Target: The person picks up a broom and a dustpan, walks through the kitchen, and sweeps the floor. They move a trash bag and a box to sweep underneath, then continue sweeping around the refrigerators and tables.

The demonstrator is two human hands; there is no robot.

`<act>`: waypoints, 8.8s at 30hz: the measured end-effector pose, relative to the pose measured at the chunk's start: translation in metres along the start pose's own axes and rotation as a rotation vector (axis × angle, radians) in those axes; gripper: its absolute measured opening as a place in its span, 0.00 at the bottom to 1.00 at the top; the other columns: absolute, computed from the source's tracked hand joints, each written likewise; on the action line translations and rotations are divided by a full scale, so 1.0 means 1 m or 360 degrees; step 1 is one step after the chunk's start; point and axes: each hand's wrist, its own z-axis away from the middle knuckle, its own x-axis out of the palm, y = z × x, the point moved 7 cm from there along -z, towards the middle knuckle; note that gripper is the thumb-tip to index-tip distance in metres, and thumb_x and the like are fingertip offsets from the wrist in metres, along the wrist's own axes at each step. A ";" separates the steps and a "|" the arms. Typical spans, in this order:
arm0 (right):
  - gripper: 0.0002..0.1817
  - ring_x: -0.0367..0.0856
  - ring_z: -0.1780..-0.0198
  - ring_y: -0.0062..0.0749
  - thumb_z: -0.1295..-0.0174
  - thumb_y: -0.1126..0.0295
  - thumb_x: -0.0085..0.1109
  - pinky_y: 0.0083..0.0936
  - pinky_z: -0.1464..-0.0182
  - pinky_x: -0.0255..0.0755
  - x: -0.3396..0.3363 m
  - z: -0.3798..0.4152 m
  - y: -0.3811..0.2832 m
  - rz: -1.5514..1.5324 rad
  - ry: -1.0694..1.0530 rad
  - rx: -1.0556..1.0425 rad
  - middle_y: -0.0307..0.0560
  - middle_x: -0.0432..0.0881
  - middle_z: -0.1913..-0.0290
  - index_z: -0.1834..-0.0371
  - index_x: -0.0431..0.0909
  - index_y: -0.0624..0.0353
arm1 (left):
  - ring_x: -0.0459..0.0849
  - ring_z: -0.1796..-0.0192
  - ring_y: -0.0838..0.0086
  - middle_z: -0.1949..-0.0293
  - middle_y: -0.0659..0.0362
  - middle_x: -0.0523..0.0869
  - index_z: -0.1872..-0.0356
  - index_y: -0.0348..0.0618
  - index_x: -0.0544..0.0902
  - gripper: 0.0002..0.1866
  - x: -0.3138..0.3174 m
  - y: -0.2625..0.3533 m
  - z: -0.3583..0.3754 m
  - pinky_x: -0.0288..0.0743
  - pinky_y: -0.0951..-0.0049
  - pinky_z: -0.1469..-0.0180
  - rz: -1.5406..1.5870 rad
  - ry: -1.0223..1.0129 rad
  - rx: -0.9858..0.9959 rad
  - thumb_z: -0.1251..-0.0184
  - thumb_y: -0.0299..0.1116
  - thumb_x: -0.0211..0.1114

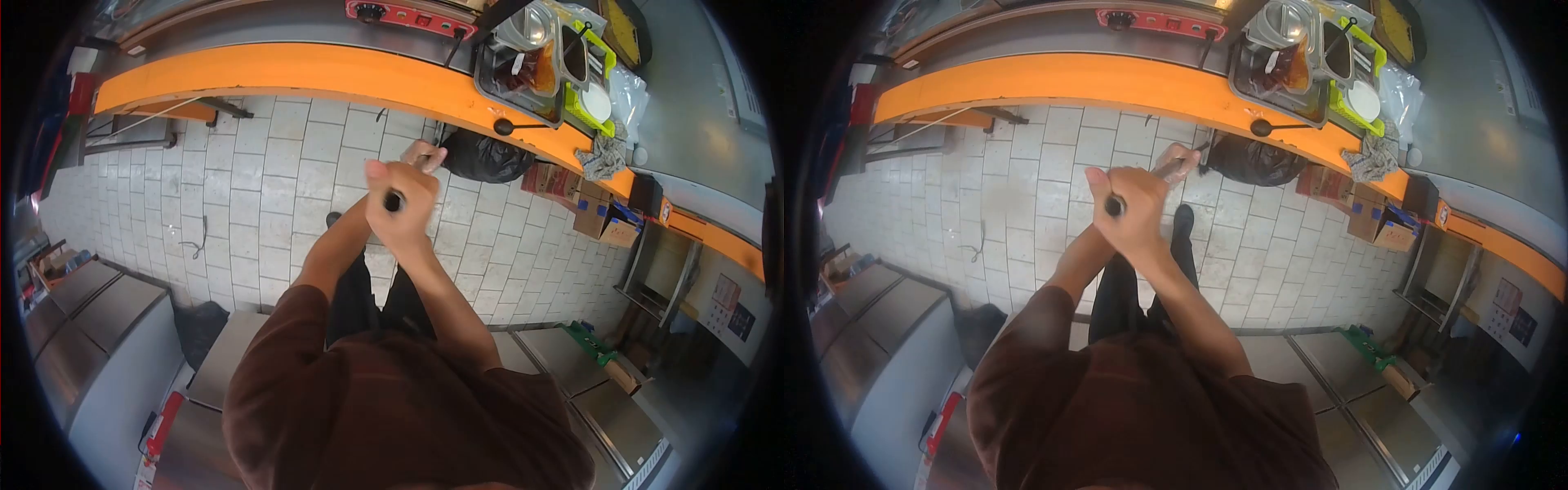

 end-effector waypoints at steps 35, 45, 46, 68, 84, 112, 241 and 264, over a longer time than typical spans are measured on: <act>0.14 0.66 0.84 0.36 0.44 0.81 0.50 0.27 0.81 0.57 0.180 0.088 -0.108 -0.1160 -0.0518 0.0006 0.44 0.65 0.86 0.87 0.63 0.60 | 0.62 0.88 0.64 0.92 0.59 0.61 0.90 0.44 0.61 0.22 -0.366 0.020 0.244 0.54 0.67 0.84 -0.0876 0.0881 0.0085 0.40 0.31 0.60; 0.18 0.64 0.84 0.36 0.54 0.69 0.65 0.27 0.81 0.57 0.181 0.105 -0.236 -0.0566 -0.1333 -0.0406 0.43 0.64 0.86 0.89 0.63 0.56 | 0.61 0.88 0.67 0.90 0.58 0.56 0.89 0.43 0.59 0.23 -0.247 0.105 0.210 0.55 0.66 0.83 -0.0225 0.0955 0.0268 0.40 0.35 0.59; 0.16 0.61 0.84 0.39 0.56 0.77 0.63 0.29 0.80 0.53 0.215 0.123 -0.215 -0.0561 -0.1313 -0.0218 0.45 0.62 0.87 0.89 0.62 0.59 | 0.61 0.88 0.71 0.90 0.61 0.56 0.89 0.44 0.59 0.21 -0.244 0.064 0.217 0.54 0.67 0.83 0.0033 0.0846 0.0084 0.40 0.33 0.58; 0.26 0.55 0.86 0.21 0.31 0.48 0.38 0.23 0.80 0.50 0.239 0.094 -0.231 -0.2056 -0.1101 -0.0058 0.37 0.61 0.83 0.82 0.58 0.54 | 0.71 0.87 0.58 0.92 0.54 0.68 0.92 0.46 0.66 0.26 -0.480 0.150 0.371 0.65 0.62 0.82 -0.1253 0.1437 -0.0418 0.42 0.49 0.62; 0.24 0.54 0.81 0.19 0.30 0.67 0.42 0.21 0.74 0.54 0.419 0.291 -0.025 -0.0769 -0.3585 0.1233 0.34 0.58 0.86 0.88 0.58 0.60 | 0.64 0.88 0.57 0.90 0.46 0.66 0.90 0.37 0.71 0.27 -0.145 -0.050 0.458 0.56 0.58 0.82 -0.0364 0.3229 -0.2433 0.35 0.46 0.57; 0.19 0.57 0.82 0.24 0.39 0.68 0.53 0.25 0.78 0.50 0.450 0.265 -0.140 -0.1161 -0.3959 0.0607 0.39 0.60 0.85 0.85 0.62 0.65 | 0.69 0.90 0.63 0.91 0.49 0.70 0.92 0.39 0.73 0.24 -0.230 -0.020 0.489 0.62 0.64 0.83 -0.0690 0.3694 -0.2259 0.36 0.39 0.56; 0.29 0.60 0.89 0.27 0.44 0.52 0.58 0.18 0.83 0.54 0.892 0.326 -0.559 -0.1644 -0.2335 -0.0763 0.34 0.57 0.92 0.95 0.57 0.54 | 0.63 0.86 0.61 0.90 0.54 0.63 0.91 0.42 0.61 0.23 -1.028 0.027 0.773 0.58 0.63 0.79 -0.0595 0.3248 -0.0071 0.34 0.33 0.54; 0.35 0.53 0.90 0.25 0.36 0.41 0.43 0.23 0.84 0.49 0.866 0.265 -0.455 -0.1564 -0.1866 -0.0633 0.36 0.56 0.92 0.91 0.51 0.56 | 0.69 0.85 0.58 0.91 0.52 0.69 0.93 0.44 0.66 0.23 -1.062 -0.047 0.658 0.63 0.60 0.77 -0.0937 0.2790 -0.0239 0.37 0.37 0.57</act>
